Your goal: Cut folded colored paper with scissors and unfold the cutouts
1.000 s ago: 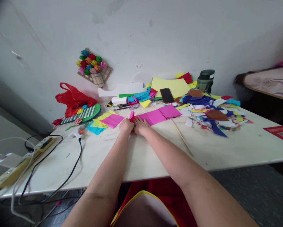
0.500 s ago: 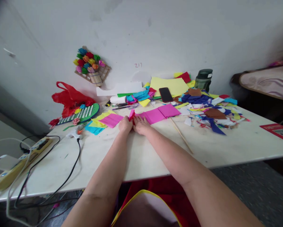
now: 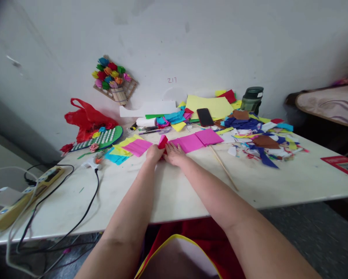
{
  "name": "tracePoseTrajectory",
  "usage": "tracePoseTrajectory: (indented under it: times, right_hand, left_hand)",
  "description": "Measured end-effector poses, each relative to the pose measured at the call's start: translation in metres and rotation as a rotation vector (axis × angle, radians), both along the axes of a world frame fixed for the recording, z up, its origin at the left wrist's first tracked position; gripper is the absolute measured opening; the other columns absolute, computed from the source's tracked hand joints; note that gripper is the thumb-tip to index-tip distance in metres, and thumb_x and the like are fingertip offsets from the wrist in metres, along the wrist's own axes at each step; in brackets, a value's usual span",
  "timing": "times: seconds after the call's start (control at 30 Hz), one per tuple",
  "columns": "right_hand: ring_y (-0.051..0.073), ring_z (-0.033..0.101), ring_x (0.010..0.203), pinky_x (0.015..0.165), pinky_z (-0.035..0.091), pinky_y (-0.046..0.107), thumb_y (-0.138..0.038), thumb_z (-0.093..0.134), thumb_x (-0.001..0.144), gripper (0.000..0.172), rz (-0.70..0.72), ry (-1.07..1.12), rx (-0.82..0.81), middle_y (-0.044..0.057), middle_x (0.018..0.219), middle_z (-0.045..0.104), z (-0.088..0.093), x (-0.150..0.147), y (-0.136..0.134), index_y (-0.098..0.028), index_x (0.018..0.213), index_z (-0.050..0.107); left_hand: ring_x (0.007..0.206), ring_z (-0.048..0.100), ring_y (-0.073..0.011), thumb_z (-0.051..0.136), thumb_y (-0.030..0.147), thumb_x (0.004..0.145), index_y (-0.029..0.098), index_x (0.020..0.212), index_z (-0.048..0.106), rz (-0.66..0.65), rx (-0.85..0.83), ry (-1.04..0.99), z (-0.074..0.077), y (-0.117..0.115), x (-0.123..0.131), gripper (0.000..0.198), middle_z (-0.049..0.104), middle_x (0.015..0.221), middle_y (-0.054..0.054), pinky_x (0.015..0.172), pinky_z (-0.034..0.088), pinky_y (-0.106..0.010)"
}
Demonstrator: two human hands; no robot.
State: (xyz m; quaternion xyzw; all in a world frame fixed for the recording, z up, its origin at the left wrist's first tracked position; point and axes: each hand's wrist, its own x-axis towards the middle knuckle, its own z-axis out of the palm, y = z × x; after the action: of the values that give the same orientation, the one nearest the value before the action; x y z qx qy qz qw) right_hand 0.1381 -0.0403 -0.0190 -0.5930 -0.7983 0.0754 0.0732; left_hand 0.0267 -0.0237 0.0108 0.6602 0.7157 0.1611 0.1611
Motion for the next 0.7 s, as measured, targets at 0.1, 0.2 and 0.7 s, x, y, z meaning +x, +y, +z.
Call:
tracePoseTrajectory:
  times: [0.1,0.2,0.7]
  right_hand:
    - [0.023,0.010,0.139,0.110,0.010,0.045,-0.042,0.020,0.090,0.064,0.004,-0.004,0.003,0.010,0.152,0.015,-0.001,0.000,0.002,-0.010,0.145,0.018]
    - [0.023,0.010,0.139,0.110,0.009,0.045,-0.042,0.020,0.090,0.065,0.005,0.001,-0.005,0.010,0.152,0.015,0.001,0.001,0.001,-0.010,0.145,0.017]
    - [0.022,0.042,0.124,0.102,0.029,0.032,-0.038,0.025,0.092,0.051,-0.198,0.159,0.370,0.010,0.135,0.048,0.030,0.035,0.007,-0.013,0.129,0.049]
  left_hand:
    - [0.100,0.061,-0.0261,0.050,0.035,0.078,0.016,0.100,0.064,0.009,0.029,0.001,-0.002,0.000,0.000,0.032,0.066,0.106,-0.016,0.076,0.046,-0.030]
    - [0.100,0.061,-0.0261,0.051,0.034,0.077,0.018,0.099,0.063,0.011,0.047,-0.003,-0.005,0.002,0.000,0.030,0.066,0.105,-0.014,0.076,0.046,-0.031]
    - [0.091,0.062,-0.0223,0.052,0.042,0.077,0.022,0.094,0.059,-0.006,0.125,-0.095,-0.008,0.007,-0.008,0.027,0.067,0.097,-0.008,0.070,0.044,-0.028]
